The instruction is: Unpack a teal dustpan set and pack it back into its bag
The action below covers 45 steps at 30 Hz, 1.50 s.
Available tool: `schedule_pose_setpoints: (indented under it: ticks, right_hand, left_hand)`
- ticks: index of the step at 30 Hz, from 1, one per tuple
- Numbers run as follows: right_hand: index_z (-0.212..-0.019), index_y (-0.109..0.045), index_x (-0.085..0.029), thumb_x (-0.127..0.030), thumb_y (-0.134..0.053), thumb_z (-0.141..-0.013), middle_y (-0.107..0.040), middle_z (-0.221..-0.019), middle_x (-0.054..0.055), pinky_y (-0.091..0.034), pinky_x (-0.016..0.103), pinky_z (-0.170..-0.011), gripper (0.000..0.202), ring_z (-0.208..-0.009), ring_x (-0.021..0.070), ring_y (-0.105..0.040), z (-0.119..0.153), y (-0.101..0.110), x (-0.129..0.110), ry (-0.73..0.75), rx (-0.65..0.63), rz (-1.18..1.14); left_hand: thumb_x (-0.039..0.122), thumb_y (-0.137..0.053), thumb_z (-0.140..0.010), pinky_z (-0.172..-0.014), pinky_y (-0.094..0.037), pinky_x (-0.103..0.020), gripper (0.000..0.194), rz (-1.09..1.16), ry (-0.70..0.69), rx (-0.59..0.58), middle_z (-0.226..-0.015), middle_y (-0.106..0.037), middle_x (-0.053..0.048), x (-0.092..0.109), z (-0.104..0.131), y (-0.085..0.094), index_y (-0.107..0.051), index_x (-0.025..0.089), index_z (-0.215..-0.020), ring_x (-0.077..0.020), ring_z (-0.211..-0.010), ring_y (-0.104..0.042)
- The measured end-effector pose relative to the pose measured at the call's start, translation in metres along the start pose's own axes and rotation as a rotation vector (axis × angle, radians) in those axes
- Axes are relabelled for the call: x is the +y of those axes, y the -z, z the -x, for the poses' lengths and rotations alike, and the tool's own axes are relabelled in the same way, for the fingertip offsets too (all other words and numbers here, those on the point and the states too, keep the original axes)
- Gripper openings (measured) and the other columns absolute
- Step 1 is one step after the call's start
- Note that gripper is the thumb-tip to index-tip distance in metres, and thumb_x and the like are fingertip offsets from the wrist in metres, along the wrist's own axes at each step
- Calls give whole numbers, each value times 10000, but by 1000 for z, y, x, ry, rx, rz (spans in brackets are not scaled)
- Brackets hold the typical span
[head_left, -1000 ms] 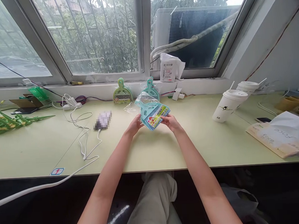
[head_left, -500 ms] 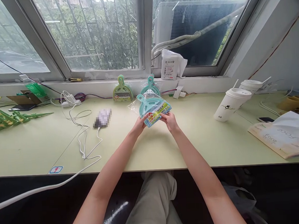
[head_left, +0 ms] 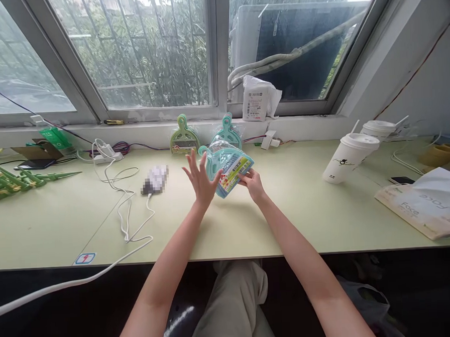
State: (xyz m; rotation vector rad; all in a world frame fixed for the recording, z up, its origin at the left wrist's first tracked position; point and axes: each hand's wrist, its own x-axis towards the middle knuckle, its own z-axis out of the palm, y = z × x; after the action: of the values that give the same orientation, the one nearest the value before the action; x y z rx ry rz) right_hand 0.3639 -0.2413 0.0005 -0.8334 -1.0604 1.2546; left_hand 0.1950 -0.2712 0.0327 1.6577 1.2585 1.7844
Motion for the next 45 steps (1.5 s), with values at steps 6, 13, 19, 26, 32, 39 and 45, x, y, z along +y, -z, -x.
schedule_pose_setpoints:
  ticks: [6,13,19,26,32,39,45]
  right_hand:
    - [-923,-611,-196,-299,-767,-647,-704,-846,25,-580,407,-821,333,-833,191,-673,7,-13,3,-39,-73,56]
    - [-913,-613,-200,-300,-775,-647,-707,-874,30,-572,410,-838,327,-835,186,-676,4,-11,7,-62,-32,51]
    - [-935,-633,-198,-304,-786,-632,-714,-870,30,-577,392,-824,356,-827,180,-673,4,-6,6,-70,-67,56]
    - [-960,-632,-200,-320,-797,-625,-715,-910,43,-563,410,-852,393,-860,193,-673,5,-5,3,-76,-94,50]
    - [-930,-626,-206,-313,-794,-624,-714,-899,30,-565,398,-848,365,-852,184,-668,3,-4,4,-64,-58,57]
    - [-942,-629,-196,-340,-810,-589,-714,-876,28,-564,405,-851,422,-828,177,-671,4,-5,5,-57,-74,51]
    - [-933,-624,-195,-324,-813,-592,-717,-886,30,-574,407,-849,411,-826,181,-677,2,-3,4,-47,-46,47]
  left_hand:
    - [235,-673,-746,-1160,-110,-493,218,63,82,-183,-1339,-519,-67,-17,5,-8,-680,242,-963,-312,-1371,-278]
    - [137,-638,-746,-996,-403,-366,209,54,140,-175,-1138,-601,-118,-32,7,-9,-689,212,-934,-312,-1240,-424]
    - [69,-622,-716,-935,-429,-292,392,-38,74,-313,-983,-558,-110,-20,6,-10,-675,216,-1075,-277,-1103,-515]
    - [135,-621,-748,-947,-424,-313,293,-46,68,-348,-961,-525,-115,-18,7,-11,-677,195,-1030,-281,-1095,-511]
    - [267,-576,-813,-1074,-292,-463,348,-159,-108,-303,-1088,-531,-172,-25,10,-20,-637,172,-1142,-345,-1207,-397]
    - [298,-365,-916,-1131,-78,-530,448,-322,-214,-339,-1229,-500,-175,-20,18,-29,-520,207,-1327,-335,-1282,-339]
    - [305,-494,-880,-1151,-151,-484,405,-185,-166,-208,-1350,-446,-136,-17,15,-24,-563,235,-1272,-326,-1357,-275]
